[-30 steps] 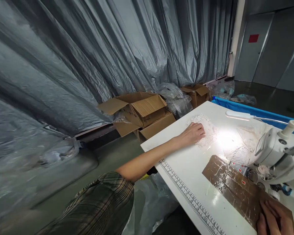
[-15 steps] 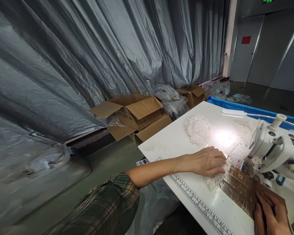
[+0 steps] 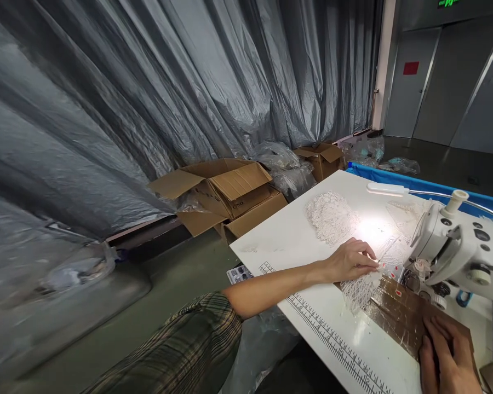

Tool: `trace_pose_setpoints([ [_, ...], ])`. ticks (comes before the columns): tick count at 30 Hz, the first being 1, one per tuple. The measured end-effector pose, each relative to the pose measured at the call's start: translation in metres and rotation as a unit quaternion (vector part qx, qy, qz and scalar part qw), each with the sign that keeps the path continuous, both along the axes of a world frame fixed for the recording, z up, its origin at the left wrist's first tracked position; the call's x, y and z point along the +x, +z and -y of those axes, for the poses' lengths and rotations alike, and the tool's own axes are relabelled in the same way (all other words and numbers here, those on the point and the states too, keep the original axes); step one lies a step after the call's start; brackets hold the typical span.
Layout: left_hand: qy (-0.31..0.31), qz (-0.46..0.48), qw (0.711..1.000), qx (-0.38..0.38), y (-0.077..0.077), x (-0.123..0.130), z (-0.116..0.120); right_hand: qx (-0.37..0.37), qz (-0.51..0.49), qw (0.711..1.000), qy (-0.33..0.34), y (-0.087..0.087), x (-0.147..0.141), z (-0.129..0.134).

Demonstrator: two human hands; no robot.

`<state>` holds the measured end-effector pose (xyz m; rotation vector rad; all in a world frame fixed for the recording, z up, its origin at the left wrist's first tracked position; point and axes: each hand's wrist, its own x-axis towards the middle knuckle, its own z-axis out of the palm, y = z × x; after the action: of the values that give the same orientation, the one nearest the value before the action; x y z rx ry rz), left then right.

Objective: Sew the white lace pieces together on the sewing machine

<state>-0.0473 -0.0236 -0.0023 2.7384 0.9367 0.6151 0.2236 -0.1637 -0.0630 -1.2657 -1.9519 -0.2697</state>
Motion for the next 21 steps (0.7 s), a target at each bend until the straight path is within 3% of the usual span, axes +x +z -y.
trace_pose_setpoints([
  [2,-0.029,0.003,0.999,0.019,0.003,0.004,0.005,0.006,0.001,1.000,0.018,0.001,0.002,0.000],
  [5,-0.152,-0.006,0.988,0.005,0.010,0.015,0.025,-0.018,0.001,0.999,0.050,0.009,0.004,0.003],
  [7,-0.237,-0.006,0.971,-0.023,0.017,0.023,0.047,-0.070,-0.019,0.995,0.066,0.021,0.001,0.009],
  [10,-0.272,0.040,0.959,-0.067,0.031,0.028,0.081,-0.191,-0.096,0.971,0.111,0.044,-0.012,0.024],
  [13,-0.280,0.093,0.943,-0.153,0.047,0.025,0.098,-0.314,-0.183,0.917,0.166,0.058,-0.030,0.039],
  [15,-0.257,0.119,0.935,-0.215,0.057,0.020,0.100,-0.366,-0.253,0.885,0.135,0.061,-0.040,0.045],
  [17,-0.208,0.141,0.928,-0.274,0.063,0.015,0.095,-0.428,-0.297,0.844,0.132,0.065,-0.049,0.046],
  [19,-0.155,0.158,0.919,-0.328,0.065,0.011,0.087,-0.475,-0.318,0.802,0.173,0.073,-0.056,0.040],
  [21,-0.118,0.173,0.905,-0.371,0.061,0.006,0.074,-0.497,-0.327,0.783,0.183,0.083,-0.059,0.028],
])
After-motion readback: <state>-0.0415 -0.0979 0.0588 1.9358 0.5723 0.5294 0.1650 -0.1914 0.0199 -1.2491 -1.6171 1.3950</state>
